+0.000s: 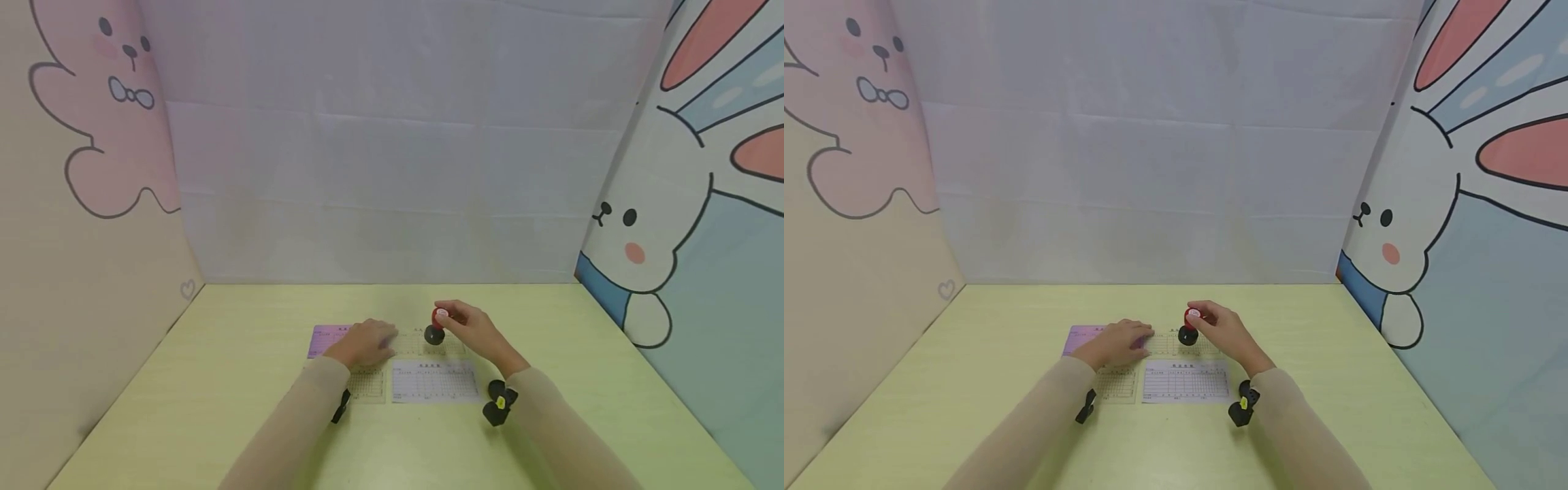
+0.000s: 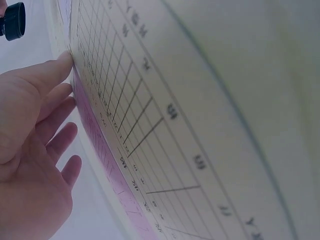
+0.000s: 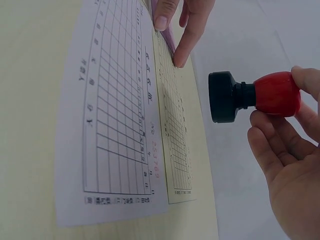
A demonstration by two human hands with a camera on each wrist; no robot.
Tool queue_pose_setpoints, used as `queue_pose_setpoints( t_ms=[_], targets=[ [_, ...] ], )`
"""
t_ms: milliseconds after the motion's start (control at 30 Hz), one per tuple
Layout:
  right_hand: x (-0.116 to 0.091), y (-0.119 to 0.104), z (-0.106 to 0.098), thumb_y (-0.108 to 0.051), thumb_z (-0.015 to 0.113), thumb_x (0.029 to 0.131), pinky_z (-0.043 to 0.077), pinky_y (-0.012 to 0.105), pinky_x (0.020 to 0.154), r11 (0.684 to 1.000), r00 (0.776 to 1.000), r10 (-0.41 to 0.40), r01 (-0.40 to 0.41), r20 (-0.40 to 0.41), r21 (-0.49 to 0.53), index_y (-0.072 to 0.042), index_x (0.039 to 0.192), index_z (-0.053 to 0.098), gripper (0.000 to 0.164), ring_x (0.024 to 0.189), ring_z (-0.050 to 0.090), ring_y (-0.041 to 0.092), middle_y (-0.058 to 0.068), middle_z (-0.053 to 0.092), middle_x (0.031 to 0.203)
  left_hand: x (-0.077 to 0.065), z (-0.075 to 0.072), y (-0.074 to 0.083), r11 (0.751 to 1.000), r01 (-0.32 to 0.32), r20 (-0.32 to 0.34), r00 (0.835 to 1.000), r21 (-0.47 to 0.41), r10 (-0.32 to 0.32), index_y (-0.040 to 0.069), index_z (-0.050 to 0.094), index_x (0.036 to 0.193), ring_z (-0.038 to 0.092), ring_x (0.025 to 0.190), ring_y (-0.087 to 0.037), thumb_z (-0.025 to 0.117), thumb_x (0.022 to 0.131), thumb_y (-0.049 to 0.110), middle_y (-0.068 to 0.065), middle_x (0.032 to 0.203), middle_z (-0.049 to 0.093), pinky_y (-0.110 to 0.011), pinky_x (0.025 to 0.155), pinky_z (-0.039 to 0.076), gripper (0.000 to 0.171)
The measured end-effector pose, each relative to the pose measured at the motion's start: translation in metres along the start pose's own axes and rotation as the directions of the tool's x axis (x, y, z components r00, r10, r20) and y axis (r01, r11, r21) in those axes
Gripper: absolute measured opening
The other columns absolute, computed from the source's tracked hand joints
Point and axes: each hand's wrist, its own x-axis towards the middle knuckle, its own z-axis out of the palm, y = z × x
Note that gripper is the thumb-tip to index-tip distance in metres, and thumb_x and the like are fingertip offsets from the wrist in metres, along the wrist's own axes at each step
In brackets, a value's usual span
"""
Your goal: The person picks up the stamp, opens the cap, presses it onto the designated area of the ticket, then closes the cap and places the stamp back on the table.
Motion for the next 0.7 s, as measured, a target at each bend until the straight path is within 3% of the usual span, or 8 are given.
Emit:
queue_pose_setpoints(
  t_ms=[233, 467, 700],
  targets=[
    [-0.001, 0.0, -0.002, -0.033, 0.06, 0.102, 0.052, 0.041, 0.09, 1.0, 1.0, 0.0, 0.0, -0.002, -0.021, -0.007, 0.137, 0.059, 0.043, 0.101, 0.067, 0.021, 0.006, 0.071, 0.114, 0.0, 0.001, -0.004, 1.0, -0.006, 0.001, 1.0, 0.023, 0.006, 0.009, 0.053, 0.146, 0.04, 0.141, -0.028, 0.062, 0.101, 0.033, -0.007, 0.15, 0.049, -0.049, 0.116, 0.029, 0.051],
    [-0.013, -0.032, -0.011, -0.015, 0.059, 0.103, 0.051, 0.045, 0.09, 0.999, 1.0, 0.011, -0.01, 0.01, -0.043, 0.005, 0.134, 0.058, 0.037, 0.101, 0.065, 0.035, 0.018, 0.069, 0.112, -0.004, -0.002, -0.003, 1.0, -0.005, 0.002, 1.0, 0.02, 0.005, 0.009, 0.05, 0.147, 0.039, 0.142, -0.027, 0.061, 0.102, 0.033, -0.007, 0.152, 0.047, -0.045, 0.118, 0.028, 0.053],
    [-0.008, 0.011, -0.009, -0.023, 0.061, 0.102, 0.051, 0.043, 0.092, 0.999, 1.0, -0.005, 0.005, 0.012, -0.049, -0.001, 0.134, 0.06, 0.039, 0.1, 0.066, 0.023, 0.009, 0.071, 0.112, -0.005, 0.0, -0.004, 1.0, 0.0, 0.004, 1.0, 0.021, -0.001, 0.01, 0.049, 0.148, 0.039, 0.142, -0.024, 0.059, 0.102, 0.035, -0.005, 0.153, 0.046, -0.042, 0.118, 0.027, 0.053]
  ],
)
